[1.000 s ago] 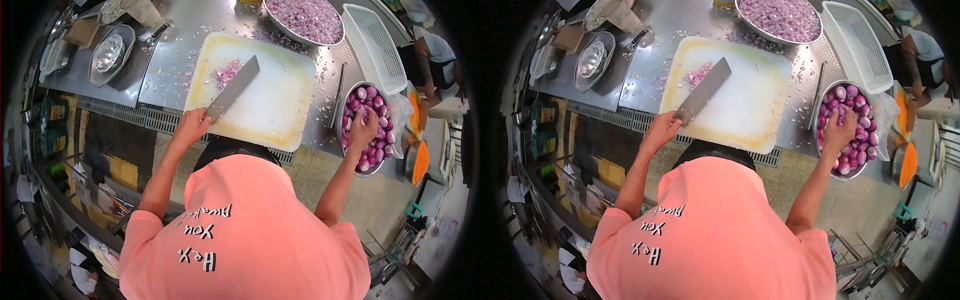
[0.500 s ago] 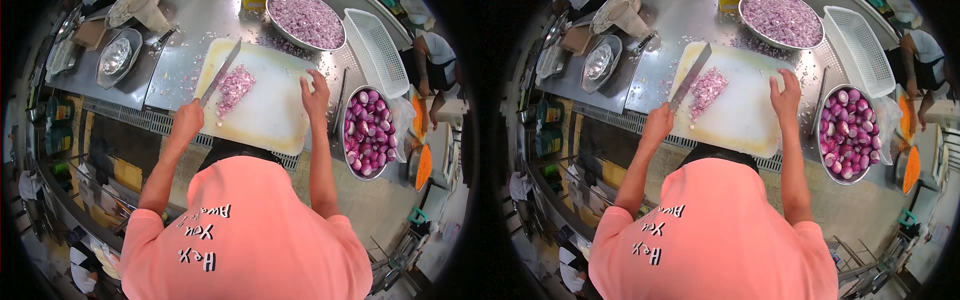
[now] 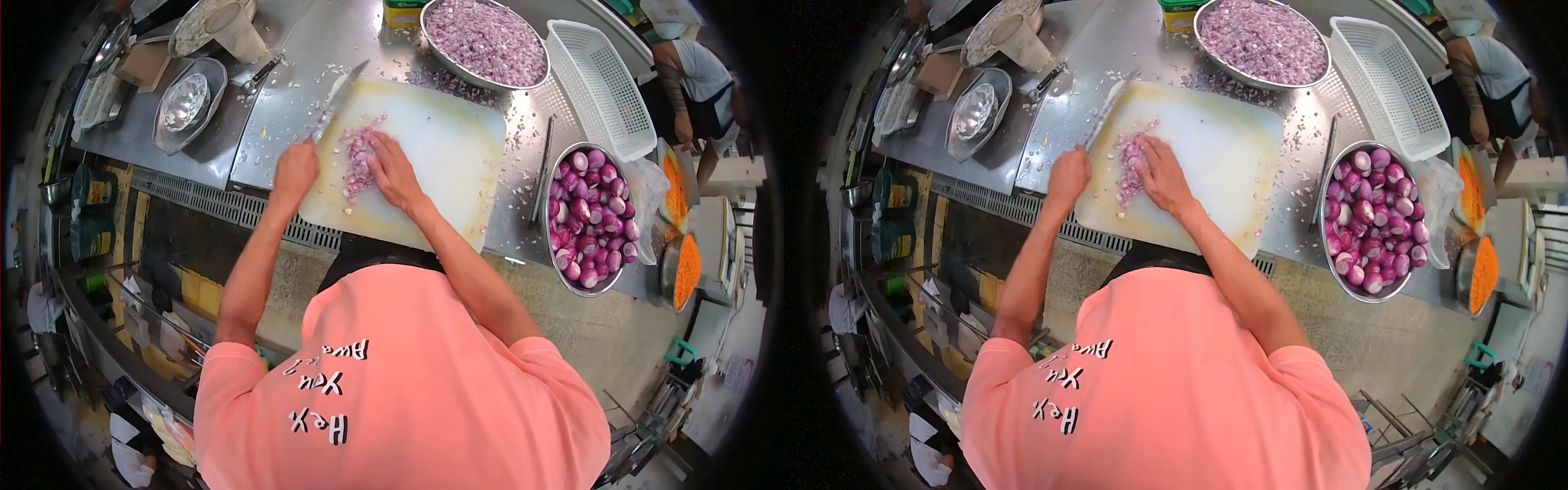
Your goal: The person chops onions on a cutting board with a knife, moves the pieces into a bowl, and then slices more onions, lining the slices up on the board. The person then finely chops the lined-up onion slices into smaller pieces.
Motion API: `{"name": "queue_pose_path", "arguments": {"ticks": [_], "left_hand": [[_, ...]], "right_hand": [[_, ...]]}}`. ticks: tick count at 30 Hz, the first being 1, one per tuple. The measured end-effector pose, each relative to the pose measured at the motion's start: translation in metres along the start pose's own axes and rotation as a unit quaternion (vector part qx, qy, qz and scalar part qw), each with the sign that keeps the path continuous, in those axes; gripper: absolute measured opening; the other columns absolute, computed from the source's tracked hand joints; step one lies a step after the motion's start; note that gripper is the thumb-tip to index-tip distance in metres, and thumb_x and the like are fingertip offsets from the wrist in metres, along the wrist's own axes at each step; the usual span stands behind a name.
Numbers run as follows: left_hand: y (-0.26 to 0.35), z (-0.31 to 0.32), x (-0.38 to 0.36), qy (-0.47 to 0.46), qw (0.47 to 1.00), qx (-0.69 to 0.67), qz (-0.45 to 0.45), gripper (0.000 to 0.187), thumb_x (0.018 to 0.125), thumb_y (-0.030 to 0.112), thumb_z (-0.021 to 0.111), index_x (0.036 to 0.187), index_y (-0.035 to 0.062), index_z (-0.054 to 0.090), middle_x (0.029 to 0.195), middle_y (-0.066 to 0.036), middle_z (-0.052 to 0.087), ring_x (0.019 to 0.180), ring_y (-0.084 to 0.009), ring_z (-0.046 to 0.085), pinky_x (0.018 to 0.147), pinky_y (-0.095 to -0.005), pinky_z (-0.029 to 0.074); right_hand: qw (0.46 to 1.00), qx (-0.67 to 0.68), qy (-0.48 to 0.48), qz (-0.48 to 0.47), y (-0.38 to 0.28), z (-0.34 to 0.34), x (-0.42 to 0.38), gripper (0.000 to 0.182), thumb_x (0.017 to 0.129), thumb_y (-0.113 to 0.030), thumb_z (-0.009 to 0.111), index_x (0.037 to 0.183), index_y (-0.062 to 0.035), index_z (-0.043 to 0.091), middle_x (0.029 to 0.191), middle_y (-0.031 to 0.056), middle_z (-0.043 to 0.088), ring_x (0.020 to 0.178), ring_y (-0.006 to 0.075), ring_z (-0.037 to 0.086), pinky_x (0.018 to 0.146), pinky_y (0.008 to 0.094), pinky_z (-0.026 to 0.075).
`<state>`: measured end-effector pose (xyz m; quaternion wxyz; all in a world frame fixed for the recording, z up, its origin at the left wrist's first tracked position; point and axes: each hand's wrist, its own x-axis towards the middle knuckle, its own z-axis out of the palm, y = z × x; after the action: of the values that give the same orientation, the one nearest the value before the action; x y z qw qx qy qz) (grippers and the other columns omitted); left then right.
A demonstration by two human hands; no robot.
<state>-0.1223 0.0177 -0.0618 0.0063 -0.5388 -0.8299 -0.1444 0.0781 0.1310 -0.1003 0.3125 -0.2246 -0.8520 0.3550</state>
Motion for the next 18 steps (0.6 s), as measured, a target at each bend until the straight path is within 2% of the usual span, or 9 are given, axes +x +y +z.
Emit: {"name": "queue_pose_path", "arguments": {"ticks": [1, 2, 4, 6, 10, 11, 13, 15, 18], "left_hand": [[0.014, -0.002, -0.009, 0.001, 1.0, -0.001, -0.002, 0.014, 0.085, 0.006, 0.052, 0.083, -0.0039, 0.062, 0.069, -0.028, 0.064, 0.065, -0.0444, 0.066, 0.059, -0.0533, 0.054], [0.028, -0.004, -0.021, -0.021, 1.0, -0.007, 0.006, 0.014, 0.085, 0.006, 0.052, 0.082, -0.0041, 0.062, 0.069, -0.028, 0.064, 0.066, -0.0449, 0.066, 0.06, -0.0535, 0.054], [0.042, -0.011, -0.039, -0.042, 0.999, -0.012, 0.005, 0.014, 0.084, 0.006, 0.052, 0.081, -0.0043, 0.061, 0.068, -0.028, 0.064, 0.067, -0.0454, 0.066, 0.061, -0.0538, 0.054], [0.048, -0.019, -0.051, -0.075, 0.996, -0.046, 0.029, 0.014, 0.085, 0.006, 0.053, 0.08, -0.0046, 0.06, 0.069, -0.028, 0.063, 0.066, -0.046, 0.065, 0.061, -0.0546, 0.053], [0.026, -0.054, -0.057, -0.048, 0.996, -0.071, -0.015, 0.017, 0.087, 0.009, 0.054, 0.08, -0.0049, 0.061, 0.071, -0.028, 0.063, 0.069, -0.0465, 0.064, 0.062, -0.055, 0.052], [0.022, -0.052, -0.058, -0.052, 0.996, -0.069, -0.021, 0.017, 0.087, 0.009, 0.054, 0.08, -0.0049, 0.061, 0.071, -0.028, 0.063, 0.069, -0.0465, 0.064, 0.062, -0.055, 0.052], [0.015, -0.047, -0.062, -0.013, 0.996, -0.056, -0.074, 0.018, 0.088, 0.009, 0.054, 0.081, -0.0054, 0.062, 0.071, -0.029, 0.063, 0.069, -0.0467, 0.064, 0.062, -0.0543, 0.053], [0.033, -0.031, -0.074, -0.038, 0.993, -0.047, -0.106, 0.019, 0.088, 0.01, 0.054, 0.082, -0.0054, 0.063, 0.071, -0.029, 0.063, 0.07, -0.0469, 0.064, 0.062, -0.0533, 0.053], [0.065, -0.014, -0.093, -0.063, 0.989, -0.067, -0.119, 0.02, 0.089, 0.01, 0.053, 0.082, -0.006, 0.062, 0.07, -0.029, 0.062, 0.071, -0.0473, 0.064, 0.063, -0.054, 0.053]], "right_hand": [[0.997, 0.074, 0.001, 0.009, -0.008, -0.005, -0.004, 0.041, 0.097, -0.023, 0.051, 0.132, -0.0003, 0.051, 0.136, 0.0234, 0.051, 0.132, 0.0397, 0.044, 0.114, 0.0457, 0.031], [0.997, 0.074, -0.004, 0.006, -0.007, -0.007, -0.009, 0.041, 0.097, -0.023, 0.051, 0.132, -0.0003, 0.051, 0.136, 0.0234, 0.051, 0.132, 0.0397, 0.044, 0.114, 0.0457, 0.031], [0.994, 0.074, 0.071, 0.029, 0.004, -0.019, -0.019, 0.034, 0.097, -0.017, 0.05, 0.126, 0.0004, 0.055, 0.131, 0.0219, 0.056, 0.127, 0.0388, 0.048, 0.111, 0.0442, 0.035], [0.994, 0.022, 0.105, 0.03, 0.022, -0.035, -0.011, 0.032, 0.097, -0.016, 0.05, 0.123, 0.0017, 0.056, 0.128, 0.0219, 0.058, 0.124, 0.0406, 0.05, 0.109, 0.0462, 0.037], [0.989, -0.081, 0.121, 0.017, 0.049, -0.04, 0.027, 0.033, 0.098, -0.02, 0.05, 0.121, 0.0028, 0.057, 0.13, 0.0221, 0.055, 0.126, 0.0425, 0.047, 0.11, 0.0472, 0.034], [0.99, -0.077, 0.117, 0.02, 0.049, -0.035, 0.029, 0.033, 0.098, -0.02, 0.05, 0.121, 0.0028, 0.057, 0.13, 0.0221, 0.055, 0.126, 0.0425, 0.047, 0.11, 0.0472, 0.034], [0.989, -0.125, 0.03, -0.067, 0.042, -0.023, 0.031, 0.035, 0.098, -0.022, 0.05, 0.121, 0.0026, 0.058, 0.131, 0.0224, 0.054, 0.127, 0.0437, 0.045, 0.111, 0.048, 0.032], [0.995, -0.064, -0.001, -0.073, 0.028, -0.014, 0.022, 0.036, 0.098, -0.024, 0.049, 0.121, 0.0026, 0.058, 0.131, 0.0224, 0.054, 0.126, 0.0424, 0.047, 0.109, 0.0464, 0.035], [0.993, 0.098, -0.063, -0.023, 0.003, -0.012, 0.003, 0.04, 0.101, -0.028, 0.045, 0.121, 0.003, 0.058, 0.13, 0.0218, 0.055, 0.125, 0.0381, 0.05, 0.106, 0.0418, 0.039]]}}
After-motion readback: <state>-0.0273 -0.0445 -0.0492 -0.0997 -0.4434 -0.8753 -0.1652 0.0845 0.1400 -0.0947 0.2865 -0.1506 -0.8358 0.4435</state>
